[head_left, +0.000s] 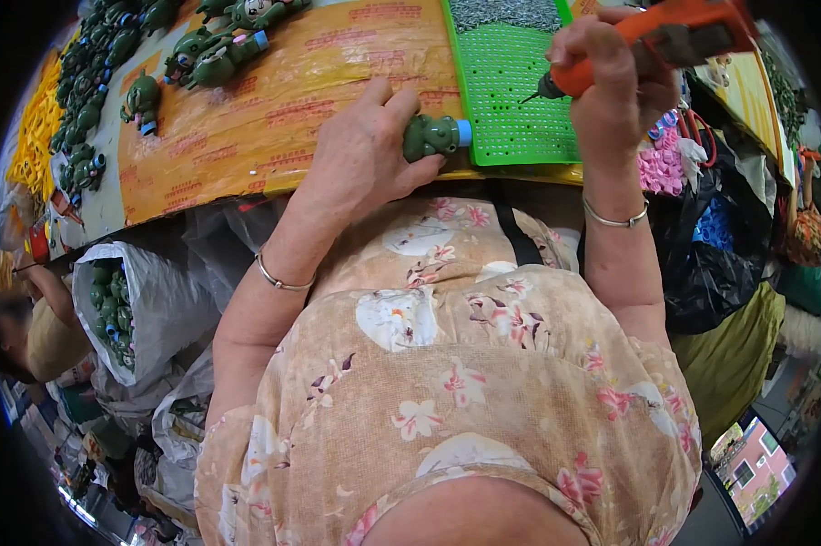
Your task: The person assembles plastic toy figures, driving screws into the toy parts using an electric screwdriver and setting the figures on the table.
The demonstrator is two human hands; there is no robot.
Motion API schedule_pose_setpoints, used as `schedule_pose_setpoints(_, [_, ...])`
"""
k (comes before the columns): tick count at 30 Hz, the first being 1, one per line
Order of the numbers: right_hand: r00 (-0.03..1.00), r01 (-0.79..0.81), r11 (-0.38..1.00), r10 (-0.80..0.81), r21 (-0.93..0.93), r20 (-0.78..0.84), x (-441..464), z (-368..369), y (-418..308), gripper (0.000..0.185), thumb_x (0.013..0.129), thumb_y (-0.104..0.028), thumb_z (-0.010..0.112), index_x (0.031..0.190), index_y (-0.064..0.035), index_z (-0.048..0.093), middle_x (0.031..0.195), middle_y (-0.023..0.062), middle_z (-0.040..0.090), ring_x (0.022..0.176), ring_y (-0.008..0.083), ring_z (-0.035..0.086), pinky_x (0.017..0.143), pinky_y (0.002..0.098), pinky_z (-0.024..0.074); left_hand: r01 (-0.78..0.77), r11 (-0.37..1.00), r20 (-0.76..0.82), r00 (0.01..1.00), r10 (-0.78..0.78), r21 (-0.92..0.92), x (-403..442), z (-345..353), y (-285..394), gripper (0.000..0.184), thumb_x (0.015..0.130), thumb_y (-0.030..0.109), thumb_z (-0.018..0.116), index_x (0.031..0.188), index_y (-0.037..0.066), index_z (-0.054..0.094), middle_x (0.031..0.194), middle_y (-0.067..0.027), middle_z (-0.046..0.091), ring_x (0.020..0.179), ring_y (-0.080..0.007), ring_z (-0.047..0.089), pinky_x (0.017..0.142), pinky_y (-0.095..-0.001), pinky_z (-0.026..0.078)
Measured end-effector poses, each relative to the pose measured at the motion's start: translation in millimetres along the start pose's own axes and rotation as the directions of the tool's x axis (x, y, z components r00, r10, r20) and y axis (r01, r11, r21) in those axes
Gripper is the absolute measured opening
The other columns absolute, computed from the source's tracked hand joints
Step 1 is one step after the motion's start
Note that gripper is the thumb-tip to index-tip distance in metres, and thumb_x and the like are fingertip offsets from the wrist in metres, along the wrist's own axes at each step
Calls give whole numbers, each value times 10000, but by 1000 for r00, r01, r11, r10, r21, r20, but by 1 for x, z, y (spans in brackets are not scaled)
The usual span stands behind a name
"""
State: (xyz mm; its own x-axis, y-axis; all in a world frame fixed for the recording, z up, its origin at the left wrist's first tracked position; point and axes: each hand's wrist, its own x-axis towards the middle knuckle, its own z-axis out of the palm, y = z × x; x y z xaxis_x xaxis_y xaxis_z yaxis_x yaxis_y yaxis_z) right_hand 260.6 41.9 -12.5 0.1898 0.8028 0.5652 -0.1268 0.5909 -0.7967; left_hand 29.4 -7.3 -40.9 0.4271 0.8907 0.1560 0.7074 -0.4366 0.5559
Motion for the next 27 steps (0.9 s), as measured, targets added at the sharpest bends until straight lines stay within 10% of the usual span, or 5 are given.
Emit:
schedule_pose_setpoints(4, [995, 11, 982, -29, 190, 95, 1, 8, -22, 379, 929, -235, 787, 1158, -32, 562, 799, 52, 610, 634, 146, 597, 575, 292, 508, 15, 1000, 15, 1000, -15, 5, 0, -1, 1, 443, 711, 237, 858, 1022, 34, 617, 958, -150, 572, 855, -378, 639, 696, -469, 511])
schedule_pose_setpoints(8, [954, -191, 969, 146, 157, 263, -15, 11, -32, 689, 898, -526, 743, 1340, -84, 453, 904, 102, 574, 743, 235, 581, 676, 374, 515, -5, 1000, 13, 1000, 5, 19, 1, 0, 1, 467, 706, 252, 870, 1013, 34, 593, 971, -169, 595, 842, -410, 659, 697, -490, 546])
schedule_pose_setpoints(27, [896, -310, 934, 224, 180, 383, -41, 32, -23, 538, 874, -363, 820, 1133, -37, 478, 856, 77, 583, 730, 183, 565, 657, 318, 490, -23, 1000, -14, 1000, 22, -8, 0, 6, -5, 476, 701, 249, 868, 1012, 24, 586, 988, -197, 588, 886, -430, 647, 739, -504, 544])
